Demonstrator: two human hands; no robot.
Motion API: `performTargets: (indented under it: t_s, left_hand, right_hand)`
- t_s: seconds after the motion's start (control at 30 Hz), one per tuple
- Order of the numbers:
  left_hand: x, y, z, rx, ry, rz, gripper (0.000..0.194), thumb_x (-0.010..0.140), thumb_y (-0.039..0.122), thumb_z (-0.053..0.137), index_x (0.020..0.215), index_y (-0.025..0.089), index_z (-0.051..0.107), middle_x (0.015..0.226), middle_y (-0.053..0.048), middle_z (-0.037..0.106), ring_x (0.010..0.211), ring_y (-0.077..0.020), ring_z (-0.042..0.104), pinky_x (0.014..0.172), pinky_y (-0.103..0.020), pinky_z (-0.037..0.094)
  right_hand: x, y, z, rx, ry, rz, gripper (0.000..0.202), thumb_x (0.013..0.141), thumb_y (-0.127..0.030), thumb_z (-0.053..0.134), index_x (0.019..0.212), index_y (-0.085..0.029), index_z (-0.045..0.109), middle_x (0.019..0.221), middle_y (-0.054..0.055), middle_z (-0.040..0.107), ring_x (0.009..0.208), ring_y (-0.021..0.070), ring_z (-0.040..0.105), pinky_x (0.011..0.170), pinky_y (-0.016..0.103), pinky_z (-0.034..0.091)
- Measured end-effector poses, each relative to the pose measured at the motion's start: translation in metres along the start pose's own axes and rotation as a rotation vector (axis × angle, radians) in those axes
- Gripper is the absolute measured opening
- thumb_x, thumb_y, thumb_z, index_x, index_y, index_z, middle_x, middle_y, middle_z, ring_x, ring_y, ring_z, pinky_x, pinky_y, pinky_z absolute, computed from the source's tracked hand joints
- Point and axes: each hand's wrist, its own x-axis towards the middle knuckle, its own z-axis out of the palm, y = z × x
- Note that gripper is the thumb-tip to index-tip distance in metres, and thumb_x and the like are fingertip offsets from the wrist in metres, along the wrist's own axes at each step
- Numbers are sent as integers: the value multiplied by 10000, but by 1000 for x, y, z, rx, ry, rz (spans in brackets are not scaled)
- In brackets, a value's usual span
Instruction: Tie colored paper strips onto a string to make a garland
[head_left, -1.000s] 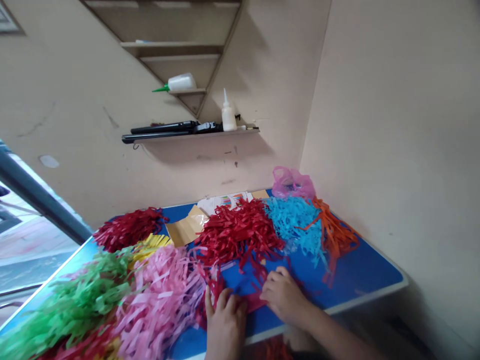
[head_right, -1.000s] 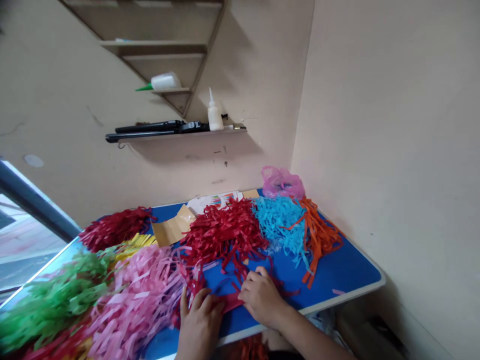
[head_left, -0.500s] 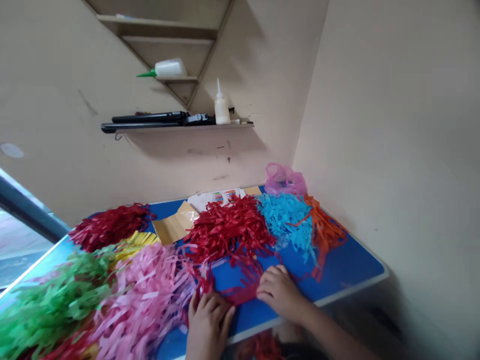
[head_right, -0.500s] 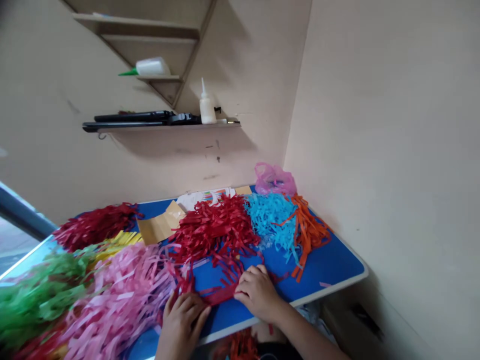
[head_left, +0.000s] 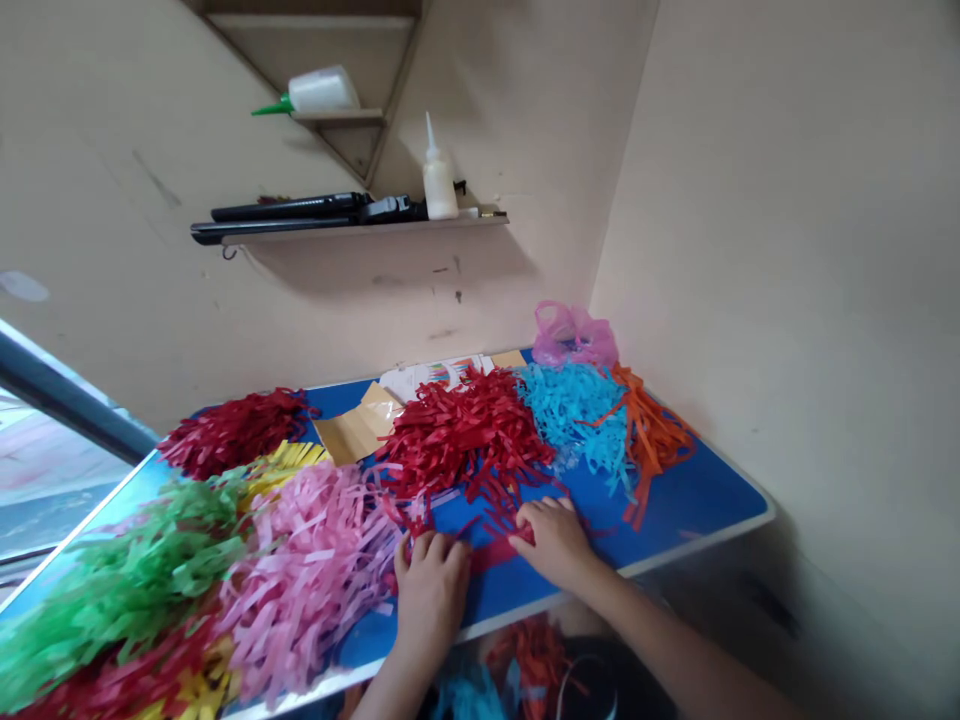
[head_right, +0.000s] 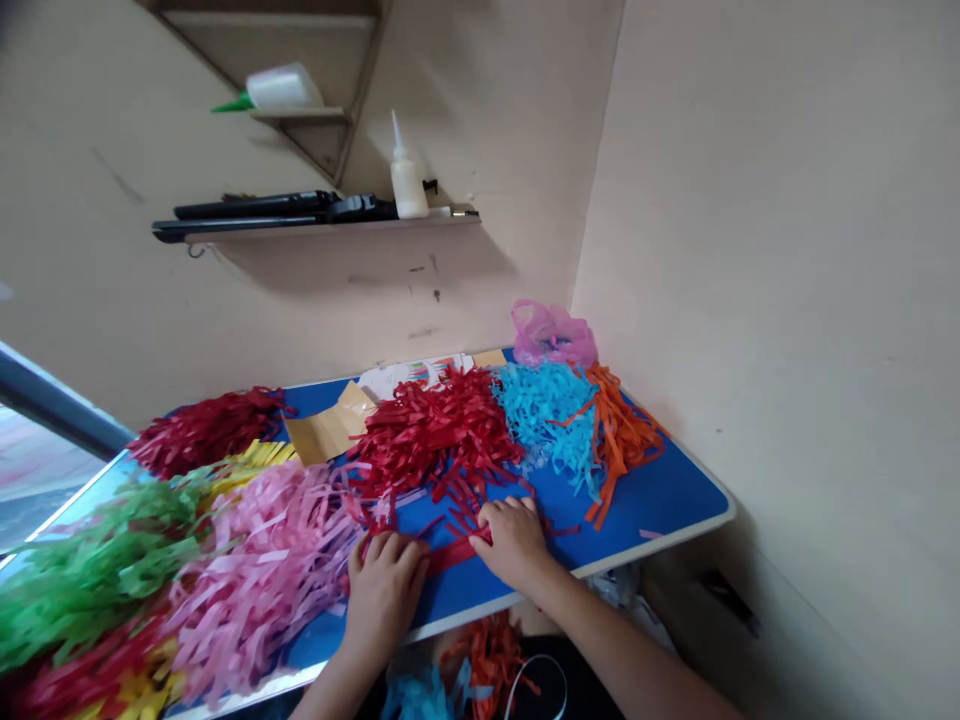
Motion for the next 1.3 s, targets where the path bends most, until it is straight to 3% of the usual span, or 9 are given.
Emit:
performTargets:
  t_s: [0.1, 0.23, 0.47, 0.67, 0.8, 0.93, 1.0, 1.13, 1.3]
  left_hand:
    - [-2, -2, -1, -16, 52, 178, 310, 809, 77, 600, 889, 347, 729, 969, 10, 719, 1065, -267, 567, 1096, -569, 175]
    - [-3, -1, 6, -88, 133, 222, 122, 760, 179, 669, 830, 269, 714, 916, -3, 712, 1048, -272, 567, 1146, -574, 114]
    - [-1, 0, 14, -170, 279, 241, 154, 833, 175, 601, 739, 264, 686, 754, 38, 703, 936, -217, 610, 1150, -530, 114]
    - [-7, 1, 10, -184, 318, 210, 223, 858, 168, 561, 706, 281, 679, 674, 52, 673, 871, -192, 601, 1158, -495, 94]
    - [-10, 7, 17, -172, 279, 198, 207, 848, 146, 576, 709, 273, 664, 703, 52, 681, 890, -191, 598, 1150, -483, 96]
    - [-14, 7, 22, -191, 283, 228, 207, 879, 163, 572, 737, 279, 668, 686, 57, 682, 863, -195, 600, 1136, -504, 107]
    - [-19, -2, 22, -220, 304, 281, 218, 914, 181, 537, 841, 314, 694, 705, 64, 698, 853, -189, 603, 1134, -486, 100]
    - [-33, -28, 17, -164, 206, 415, 243, 935, 197, 523, 1055, 339, 680, 855, 55, 734, 861, -172, 617, 1088, -419, 169]
    - [-40, -36, 10, -149, 41, 340, 147, 909, 247, 589, 958, 336, 696, 886, 34, 727, 860, -177, 633, 1011, -449, 264]
  right_hand:
    - [-6, -3, -4, -27, 27, -225, 166, 872, -320, 676, 1014, -238, 643, 1067, 43, 665, 1036, 241, 524, 955, 430, 262]
    - [-2, -3, -2, -117, -48, -445, 115, 951, -223, 578, 855, -209, 640, 900, 6, 683, 977, 203, 520, 922, 422, 265]
    - [-1, -22, -2, -98, 49, -425, 90, 919, -279, 605, 963, -207, 637, 1027, 36, 677, 1020, 224, 497, 914, 431, 281]
    - [-12, 19, -20, -218, 173, -250, 259, 911, -156, 536, 1123, -244, 656, 1169, 71, 661, 1110, 270, 497, 933, 450, 296]
    - [-27, 9, -24, -325, 271, -230, 423, 923, -138, 488, 1339, -203, 530, 1366, 137, 542, 1279, 329, 383, 1056, 537, 183]
    - [-36, -16, 7, -199, 189, -416, 126, 947, -188, 545, 979, -225, 661, 979, 38, 687, 937, 217, 542, 915, 407, 322]
    - [-35, -10, 17, -151, 183, -406, 99, 925, -188, 599, 843, -213, 647, 833, 2, 676, 831, 188, 534, 827, 371, 330]
    - [-35, 19, 15, -71, 175, -491, 117, 880, -254, 674, 992, -235, 650, 906, -6, 699, 876, 190, 526, 864, 383, 301]
    - [-33, 30, 13, 8, 129, -446, 103, 924, -179, 619, 921, -264, 678, 900, -38, 721, 899, 167, 548, 904, 374, 277]
